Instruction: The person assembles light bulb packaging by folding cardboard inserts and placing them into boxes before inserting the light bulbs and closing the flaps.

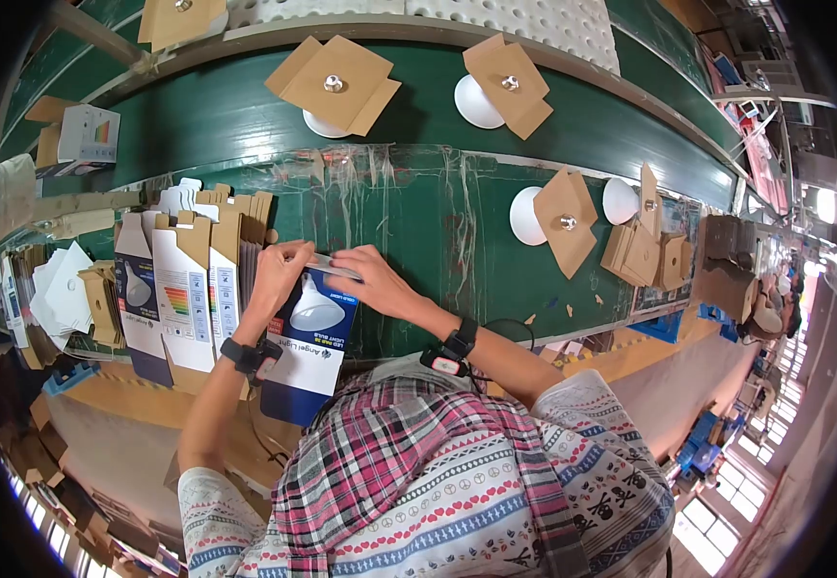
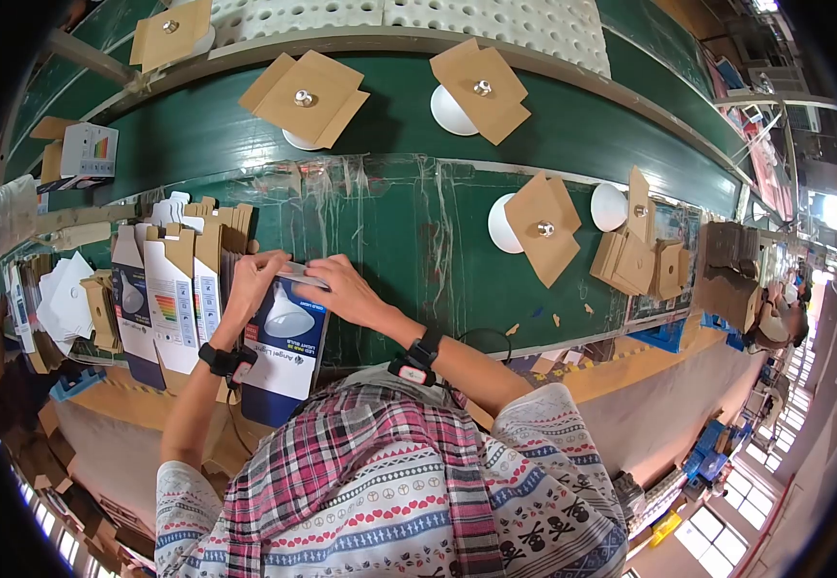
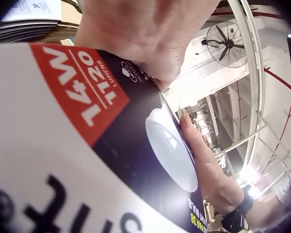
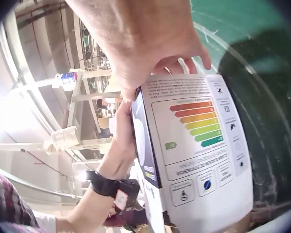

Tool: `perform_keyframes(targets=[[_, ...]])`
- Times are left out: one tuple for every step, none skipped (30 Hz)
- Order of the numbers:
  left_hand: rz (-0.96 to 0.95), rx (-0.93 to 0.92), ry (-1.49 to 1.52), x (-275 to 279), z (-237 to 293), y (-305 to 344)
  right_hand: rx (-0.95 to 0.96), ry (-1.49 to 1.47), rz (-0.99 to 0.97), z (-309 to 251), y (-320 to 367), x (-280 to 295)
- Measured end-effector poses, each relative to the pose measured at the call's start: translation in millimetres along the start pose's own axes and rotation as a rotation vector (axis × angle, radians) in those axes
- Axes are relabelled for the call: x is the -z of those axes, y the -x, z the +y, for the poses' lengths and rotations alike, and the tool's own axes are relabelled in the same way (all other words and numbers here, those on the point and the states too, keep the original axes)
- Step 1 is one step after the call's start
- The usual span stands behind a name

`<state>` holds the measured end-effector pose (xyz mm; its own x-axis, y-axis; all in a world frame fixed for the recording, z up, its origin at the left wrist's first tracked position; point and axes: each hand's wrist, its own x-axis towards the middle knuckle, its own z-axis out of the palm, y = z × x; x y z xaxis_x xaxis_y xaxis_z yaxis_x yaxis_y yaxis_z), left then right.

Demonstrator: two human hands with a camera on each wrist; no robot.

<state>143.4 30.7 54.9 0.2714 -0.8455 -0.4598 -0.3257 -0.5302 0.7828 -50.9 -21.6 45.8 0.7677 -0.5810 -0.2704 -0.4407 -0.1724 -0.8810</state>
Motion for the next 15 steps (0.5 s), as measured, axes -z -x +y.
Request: perform_keyframes(targets=[[0.010, 0.011, 0.023, -0.5, 3.8, 1.5, 0.069, 0.068, 0.031, -0.2, 1.9, -0.1], [-0.011, 0.037, -0.020, 1.6, 6.3, 0.8, 0.032, 0.035, -0.010, -0.5, 0.7, 0.3], [-0.038, 0.065, -0.063, 3.1, 8.6, 0.8, -0.010, -0.001, -0.048, -1.3, 0.8, -0.1], [-0.068, 0.093, -0.106, 2.5, 9.3, 0.5, -0.055, -0.038, -0.086, -1.4, 2.0, -0.9], [-0.045, 0.051, -0.109, 0.5, 4.6, -1.6, -0.043, -0.110, -0.071, 2.7, 1.1, -5.4], [-0.021, 0.010, -0.112, -1.0, -4.7, -3.8, -0.079, -0.131, -0.103, 4.5, 1.6, -6.0], [0.004, -0.030, -0.117, -1.0, -7.3, -4.6, -0.115, -0.154, -0.136, 3.5, 1.1, -5.5], [0.016, -0.027, -0.125, -2.1, -7.8, -4.9, -0.148, -0.178, -0.170, 3.5, 0.4, -5.1], [0.027, -0.022, -0.134, -3.7, -8.0, -4.6, -0.168, -0.243, -0.208, 8.1, 0.4, -8.1], [0.038, -0.018, -0.142, -4.9, -7.3, -4.5, -0.168, -0.259, -0.203, 7.5, 0.5, -8.0], [0.042, -0.023, -0.110, -5.7, -6.9, -4.1, -0.169, -0.277, -0.199, 5.9, 1.2, -7.4], [0.046, -0.028, -0.080, -6.0, -5.7, -3.1, -0.169, -0.295, -0.194, 5.1, 2.5, -7.5], [0.051, -0.033, -0.050, -5.4, -5.1, -2.4, -0.124, -0.276, -0.110, 6.5, 3.4, -10.7], [0.032, 0.022, 0.010, -3.4, -3.9, -0.7, -0.081, -0.255, -0.027, 7.5, 4.8, -14.9], [0.016, 0.077, 0.071, 0.2, -1.3, 2.2, -0.037, -0.233, 0.057, 8.2, 6.7, -17.5]])
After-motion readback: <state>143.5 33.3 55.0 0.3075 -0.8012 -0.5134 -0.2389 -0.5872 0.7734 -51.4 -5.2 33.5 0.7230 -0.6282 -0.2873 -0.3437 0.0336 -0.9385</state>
